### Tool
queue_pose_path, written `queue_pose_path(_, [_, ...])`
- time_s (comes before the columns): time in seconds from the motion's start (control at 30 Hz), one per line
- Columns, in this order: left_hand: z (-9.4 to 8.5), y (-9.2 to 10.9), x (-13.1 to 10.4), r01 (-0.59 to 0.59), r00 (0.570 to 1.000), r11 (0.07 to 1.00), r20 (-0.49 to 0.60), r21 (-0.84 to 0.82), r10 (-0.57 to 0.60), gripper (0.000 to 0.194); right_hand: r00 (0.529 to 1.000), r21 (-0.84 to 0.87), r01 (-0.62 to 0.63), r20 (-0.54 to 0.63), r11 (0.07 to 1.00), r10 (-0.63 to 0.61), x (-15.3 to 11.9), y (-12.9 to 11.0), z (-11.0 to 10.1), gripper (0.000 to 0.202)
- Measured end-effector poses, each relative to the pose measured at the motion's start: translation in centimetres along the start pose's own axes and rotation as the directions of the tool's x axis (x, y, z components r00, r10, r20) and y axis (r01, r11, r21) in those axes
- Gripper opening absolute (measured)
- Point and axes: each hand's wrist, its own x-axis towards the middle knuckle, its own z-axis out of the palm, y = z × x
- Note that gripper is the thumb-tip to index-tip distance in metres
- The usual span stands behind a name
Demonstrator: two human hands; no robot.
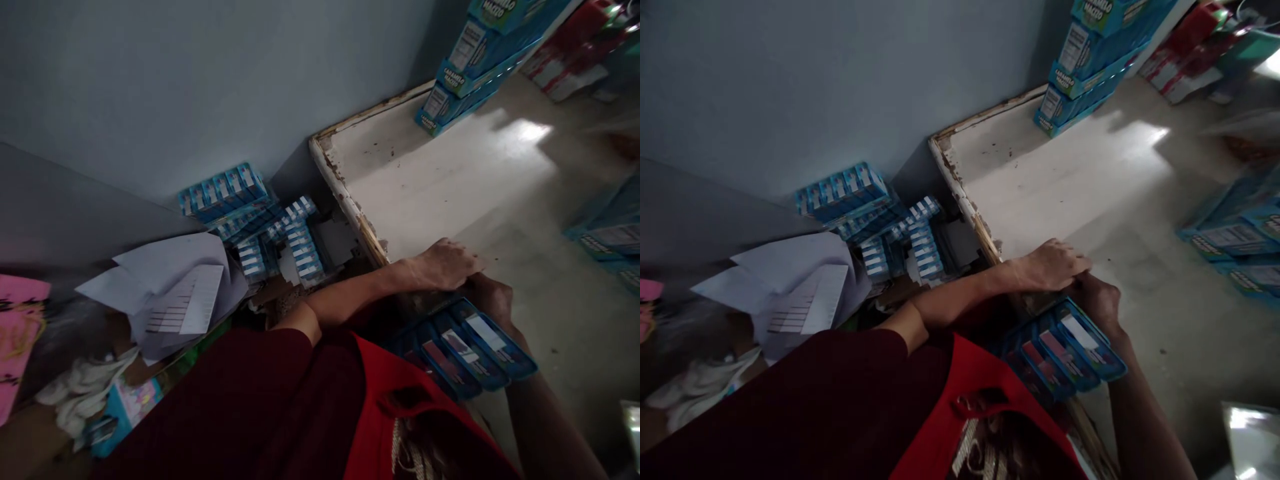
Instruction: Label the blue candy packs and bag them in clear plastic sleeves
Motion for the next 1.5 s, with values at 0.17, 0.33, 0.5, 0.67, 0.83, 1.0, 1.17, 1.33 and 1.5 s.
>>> queue_pose_path(0.17, [1.5,-0.5,-0.5,0.024,0.998,0.999,-0.051,0.037,-0.022,0.033,1.0,0.129,-0.005,-0.017,0.992,0.007,-0.6,0.7,-0.1,0.059])
queue_pose_path(0.33, [1.0,-0.6,-1.2,0.053,0.996,0.996,-0.079,0.072,-0.047,0.033,0.999,0.221,0.031,-0.047,0.975,-0.021,-1.2,2.0,-0.3,0.069])
queue_pose_path(0.5, [1.4,-0.3,-0.6,0.049,0.986,0.996,-0.166,0.077,-0.036,0.039,0.983,-0.035,0.108,-0.146,0.993,-0.112,-1.6,2.9,-1.3,0.048])
queue_pose_path(0.67, [1.4,-0.5,-2.2,-0.056,0.974,0.996,-0.215,0.072,0.071,0.03,0.971,-0.271,0.083,-0.194,0.959,-0.139,-5.6,3.6,-3.4,0.028])
queue_pose_path(0.83, [3.1,-0.9,-3.6,-0.005,0.944,1.0,-0.329,0.019,0.011,0.029,0.97,-0.212,-0.207,-0.17,0.955,0.172,-10.5,3.4,-2.3,0.03])
queue_pose_path(1.0, [3.8,-0.4,-4.7,0.057,0.934,0.998,-0.353,-0.011,-0.057,0.029,0.934,-0.063,-0.298,-0.225,0.953,0.277,-12.7,2.0,0.5,0.031])
queue_pose_path(1.17, [1.1,0.1,-5.4,0.11,0.952,0.974,-0.302,0.197,-0.046,0.026,0.944,0.05,-0.243,-0.22,0.969,0.248,-12.4,0.6,0.3,0.029])
queue_pose_path(1.33, [-2.9,1.9,-6.1,0.06,0.981,0.961,-0.192,0.27,-0.007,0.026,0.94,0.144,-0.243,-0.211,0.959,0.269,-12.5,-0.6,-3.7,0.027])
queue_pose_path(1.5, [-5.0,4.4,-8.4,0.066,0.961,0.971,-0.276,0.232,0.001,0.021,0.967,0.131,-0.175,-0.165,0.976,0.195,-14.5,-2.9,-7.4,0.034])
